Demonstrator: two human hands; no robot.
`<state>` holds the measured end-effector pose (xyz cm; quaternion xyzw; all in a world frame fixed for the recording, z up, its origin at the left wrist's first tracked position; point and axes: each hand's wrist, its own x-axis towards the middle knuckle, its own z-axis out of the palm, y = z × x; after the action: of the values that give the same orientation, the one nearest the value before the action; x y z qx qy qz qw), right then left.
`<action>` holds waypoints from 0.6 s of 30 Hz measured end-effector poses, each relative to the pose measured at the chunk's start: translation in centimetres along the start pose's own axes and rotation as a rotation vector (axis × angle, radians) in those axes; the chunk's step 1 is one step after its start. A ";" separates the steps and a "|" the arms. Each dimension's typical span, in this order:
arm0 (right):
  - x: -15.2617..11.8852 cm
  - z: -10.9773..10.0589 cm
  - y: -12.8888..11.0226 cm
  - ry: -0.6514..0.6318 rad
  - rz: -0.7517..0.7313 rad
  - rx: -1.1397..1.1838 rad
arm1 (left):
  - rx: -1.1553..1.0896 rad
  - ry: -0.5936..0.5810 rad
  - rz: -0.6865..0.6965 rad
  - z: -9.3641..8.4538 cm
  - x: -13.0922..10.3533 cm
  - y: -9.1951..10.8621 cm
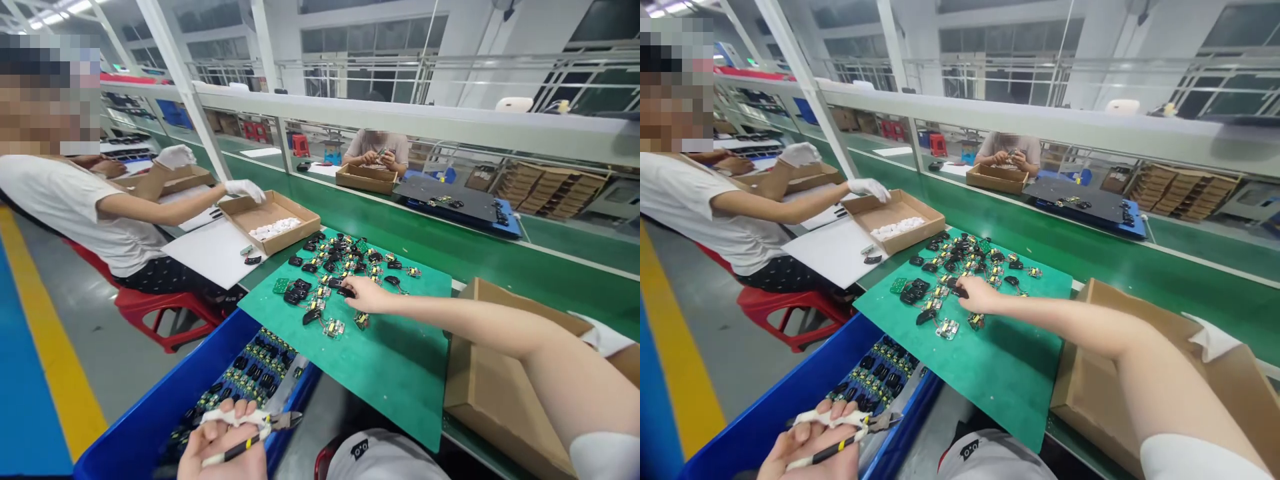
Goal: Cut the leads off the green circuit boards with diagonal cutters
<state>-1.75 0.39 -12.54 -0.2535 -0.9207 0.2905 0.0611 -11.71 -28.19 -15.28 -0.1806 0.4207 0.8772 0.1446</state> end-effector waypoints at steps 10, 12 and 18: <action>-12.2 -6.8 -2.7 0.281 -0.204 0.547 | 0.377 -0.755 -0.368 7.2 -5.0 -5.7; -15.4 -8.1 -3.2 0.369 -0.234 0.638 | 0.454 -0.907 -0.449 9.2 -6.9 -7.3; -24.3 -10.7 -3.0 0.716 -0.132 0.896 | 0.622 -1.256 -0.689 13.6 -14.2 -10.3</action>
<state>20.78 -8.53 -1.19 -0.2273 -0.6436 0.5438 0.4882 2.52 -12.65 -8.22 0.2781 0.4069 0.5625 0.6638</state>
